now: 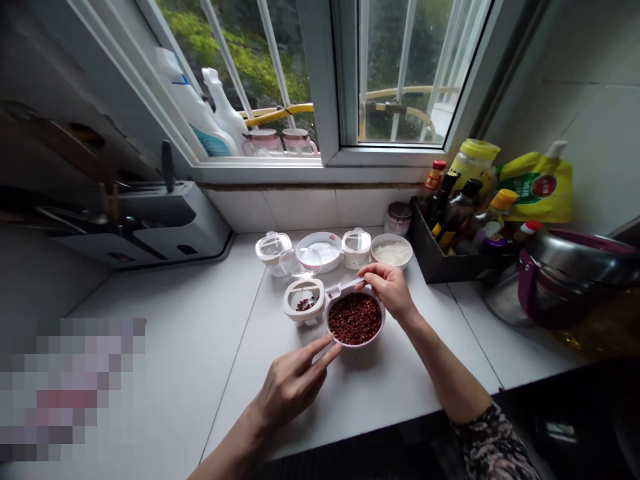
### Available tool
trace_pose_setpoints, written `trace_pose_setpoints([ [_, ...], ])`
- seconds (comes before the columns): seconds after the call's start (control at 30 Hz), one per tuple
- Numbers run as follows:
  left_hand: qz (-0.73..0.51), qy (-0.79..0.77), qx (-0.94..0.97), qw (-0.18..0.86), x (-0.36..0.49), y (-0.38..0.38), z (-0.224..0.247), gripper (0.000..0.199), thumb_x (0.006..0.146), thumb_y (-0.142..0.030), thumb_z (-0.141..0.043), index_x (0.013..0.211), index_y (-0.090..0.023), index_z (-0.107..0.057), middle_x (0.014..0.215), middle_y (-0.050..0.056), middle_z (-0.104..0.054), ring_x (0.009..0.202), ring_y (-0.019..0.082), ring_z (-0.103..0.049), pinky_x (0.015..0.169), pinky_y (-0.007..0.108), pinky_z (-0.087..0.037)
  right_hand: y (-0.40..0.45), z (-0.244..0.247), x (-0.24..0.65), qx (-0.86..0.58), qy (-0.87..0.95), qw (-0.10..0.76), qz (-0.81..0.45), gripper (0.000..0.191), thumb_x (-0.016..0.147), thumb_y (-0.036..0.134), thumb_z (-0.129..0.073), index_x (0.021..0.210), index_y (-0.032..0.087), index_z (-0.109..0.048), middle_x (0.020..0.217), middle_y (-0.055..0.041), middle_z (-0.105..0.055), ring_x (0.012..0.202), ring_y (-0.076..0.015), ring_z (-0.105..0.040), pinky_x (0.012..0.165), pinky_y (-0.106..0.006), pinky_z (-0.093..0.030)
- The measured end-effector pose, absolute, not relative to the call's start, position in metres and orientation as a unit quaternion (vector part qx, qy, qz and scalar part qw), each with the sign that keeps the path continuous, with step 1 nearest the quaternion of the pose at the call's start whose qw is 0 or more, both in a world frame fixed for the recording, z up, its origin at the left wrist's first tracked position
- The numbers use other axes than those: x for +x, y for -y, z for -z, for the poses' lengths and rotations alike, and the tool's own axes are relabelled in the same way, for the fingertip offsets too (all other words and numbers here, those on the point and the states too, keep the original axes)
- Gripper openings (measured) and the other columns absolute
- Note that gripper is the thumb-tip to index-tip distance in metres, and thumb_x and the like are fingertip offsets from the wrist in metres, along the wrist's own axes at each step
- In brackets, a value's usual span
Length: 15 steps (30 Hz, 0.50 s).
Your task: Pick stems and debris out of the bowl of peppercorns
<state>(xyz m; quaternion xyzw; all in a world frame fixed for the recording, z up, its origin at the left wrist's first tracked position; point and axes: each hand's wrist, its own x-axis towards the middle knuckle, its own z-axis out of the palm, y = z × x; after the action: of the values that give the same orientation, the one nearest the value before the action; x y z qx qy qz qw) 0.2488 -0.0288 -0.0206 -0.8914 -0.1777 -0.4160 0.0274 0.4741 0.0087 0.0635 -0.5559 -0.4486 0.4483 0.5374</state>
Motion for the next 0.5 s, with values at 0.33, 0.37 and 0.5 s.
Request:
trace_pose_setpoints([
  [0.33, 0.425, 0.18, -0.886, 0.043, 0.252, 0.029, 0.017, 0.031, 0.093, -0.005, -0.043, 0.116, -0.01, -0.063, 0.108, 0.017, -0.07, 0.083, 0.018, -0.071, 0.063, 0.025, -0.06, 0.005, -0.051, 0.433, -0.453, 0.731, 0.484, -0.159, 0.023, 0.091, 0.019, -0.048, 0.099, 0.019, -0.069, 0.092, -0.0091, -0.076, 0.082, -0.0196, -0.071, 0.076, -0.033, -0.054],
  [0.37, 0.427, 0.182, -0.884, 0.044, 0.252, 0.029, 0.017, 0.031, 0.093, -0.004, -0.043, 0.116, -0.01, -0.063, 0.107, 0.017, -0.07, 0.082, 0.017, -0.071, 0.062, 0.025, -0.06, 0.005, -0.049, 0.434, -0.431, 0.768, 0.456, -0.123, 0.025, 0.089, 0.016, -0.047, 0.099, 0.019, -0.069, 0.095, -0.0101, -0.076, 0.084, -0.0204, -0.071, 0.076, -0.034, -0.054],
  [0.5, 0.424, 0.183, -0.886, 0.046, 0.252, 0.03, 0.016, 0.032, 0.093, -0.005, -0.043, 0.118, -0.011, -0.062, 0.108, 0.016, -0.07, 0.084, 0.018, -0.071, 0.064, 0.026, -0.061, 0.006, -0.052, 0.448, -0.409, 0.798, 0.436, -0.071, 0.026, 0.086, 0.013, -0.048, 0.099, 0.02, -0.07, 0.095, -0.0097, -0.076, 0.085, -0.0215, -0.071, 0.077, -0.035, -0.054],
])
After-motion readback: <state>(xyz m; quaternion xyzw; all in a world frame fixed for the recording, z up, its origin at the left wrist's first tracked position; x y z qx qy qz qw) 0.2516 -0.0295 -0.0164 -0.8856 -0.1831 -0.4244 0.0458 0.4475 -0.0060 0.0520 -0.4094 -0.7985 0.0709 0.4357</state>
